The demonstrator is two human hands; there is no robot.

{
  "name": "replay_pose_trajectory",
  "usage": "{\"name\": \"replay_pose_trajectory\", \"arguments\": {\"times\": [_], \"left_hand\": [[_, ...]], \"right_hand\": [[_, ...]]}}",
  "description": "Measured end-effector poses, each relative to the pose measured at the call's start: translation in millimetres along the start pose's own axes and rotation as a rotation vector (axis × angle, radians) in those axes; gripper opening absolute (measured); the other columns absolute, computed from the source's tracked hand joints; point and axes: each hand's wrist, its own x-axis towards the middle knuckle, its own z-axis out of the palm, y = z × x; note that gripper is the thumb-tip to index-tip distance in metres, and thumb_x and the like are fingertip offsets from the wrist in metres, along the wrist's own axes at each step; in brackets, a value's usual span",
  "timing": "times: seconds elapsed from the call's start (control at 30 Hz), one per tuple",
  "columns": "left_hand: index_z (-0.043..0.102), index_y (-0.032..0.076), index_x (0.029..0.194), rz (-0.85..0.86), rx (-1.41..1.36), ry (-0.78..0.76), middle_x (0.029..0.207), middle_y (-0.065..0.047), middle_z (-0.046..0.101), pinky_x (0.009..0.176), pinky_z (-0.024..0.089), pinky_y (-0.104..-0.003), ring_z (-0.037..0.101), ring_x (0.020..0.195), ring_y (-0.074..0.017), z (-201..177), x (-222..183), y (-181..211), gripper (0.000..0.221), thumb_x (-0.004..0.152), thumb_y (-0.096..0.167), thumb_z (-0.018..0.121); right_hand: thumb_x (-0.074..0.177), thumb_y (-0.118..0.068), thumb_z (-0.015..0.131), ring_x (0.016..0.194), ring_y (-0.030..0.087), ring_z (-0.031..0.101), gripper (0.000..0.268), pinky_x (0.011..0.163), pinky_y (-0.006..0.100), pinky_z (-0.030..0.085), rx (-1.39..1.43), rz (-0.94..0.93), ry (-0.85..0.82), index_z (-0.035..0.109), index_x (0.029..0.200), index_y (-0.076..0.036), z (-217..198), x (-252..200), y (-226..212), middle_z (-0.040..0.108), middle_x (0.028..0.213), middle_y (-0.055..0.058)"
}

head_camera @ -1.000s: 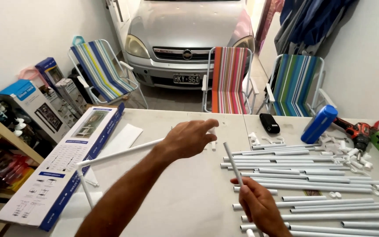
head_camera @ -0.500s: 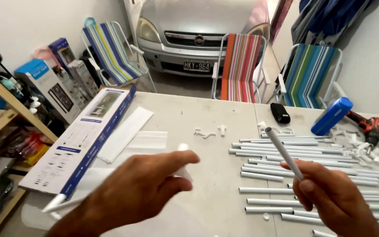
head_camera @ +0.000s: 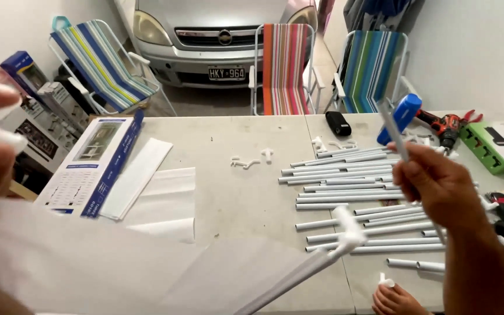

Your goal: Assembling a multi-tier fabric and metal shelving unit by connecting poles and joints.

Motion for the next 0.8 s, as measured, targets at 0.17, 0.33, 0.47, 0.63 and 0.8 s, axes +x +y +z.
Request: {"name": "replay_pose_trajectory", "arguments": {"times": [0.17,0.33,0.47,0.63,0.8], "left_hand": [[0.057,0.017,0.126,-0.376,-0.405,0.523,0.073,0.009,0.044,0.051,0.025,-0.018,0.034,0.056,0.0015,73,40,49,0.04,0.103,0.049,0.06],[0.061,0.01,0.124,-0.422,-0.308,0.692,0.096,-0.001,0.056,0.072,0.039,-0.026,0.05,0.08,-0.0106,156,3,45,0.04,0.104,0.044,0.053],[0.062,0.008,0.123,-0.426,-0.283,0.724,0.105,-0.002,0.069,0.064,0.042,-0.025,0.049,0.067,-0.0086,174,-20,43,0.038,0.105,0.04,0.054],[0.061,0.009,0.121,-0.426,-0.373,0.69,0.07,0.004,0.046,0.057,0.034,-0.024,0.034,0.058,-0.0076,179,-25,48,0.037,0.106,0.042,0.054],[0.059,0.009,0.124,-0.444,-0.459,0.649,0.07,0.002,0.047,0.059,0.038,-0.025,0.041,0.061,-0.0095,176,-24,48,0.04,0.107,0.044,0.049]], "right_hand": [[0.117,-0.016,0.044,0.058,0.018,0.041,0.038,0.057,0.026,0.033,-0.099,-0.308,0.199,0.054,0.142,0.011,-18,33,-35,0.055,0.083,0.017],[0.11,-0.02,0.047,0.071,0.025,0.051,0.028,0.066,0.036,0.04,-0.546,-0.507,0.097,0.063,0.119,0.002,-1,53,-75,0.056,0.092,0.017],[0.098,-0.002,0.064,0.082,0.033,0.067,0.023,0.083,0.045,0.052,-0.845,-0.856,-0.016,0.074,0.119,-0.006,53,43,-134,0.074,0.096,0.014],[0.096,-0.013,0.068,0.078,0.03,0.068,0.028,0.069,0.045,0.055,-0.944,-0.924,-0.081,0.072,0.123,-0.011,105,43,-142,0.073,0.094,0.01],[0.094,-0.029,0.067,0.068,0.023,0.067,0.025,0.045,0.042,0.055,-1.04,-0.88,-0.251,0.066,0.118,-0.024,161,62,-128,0.068,0.082,0.0]]}}
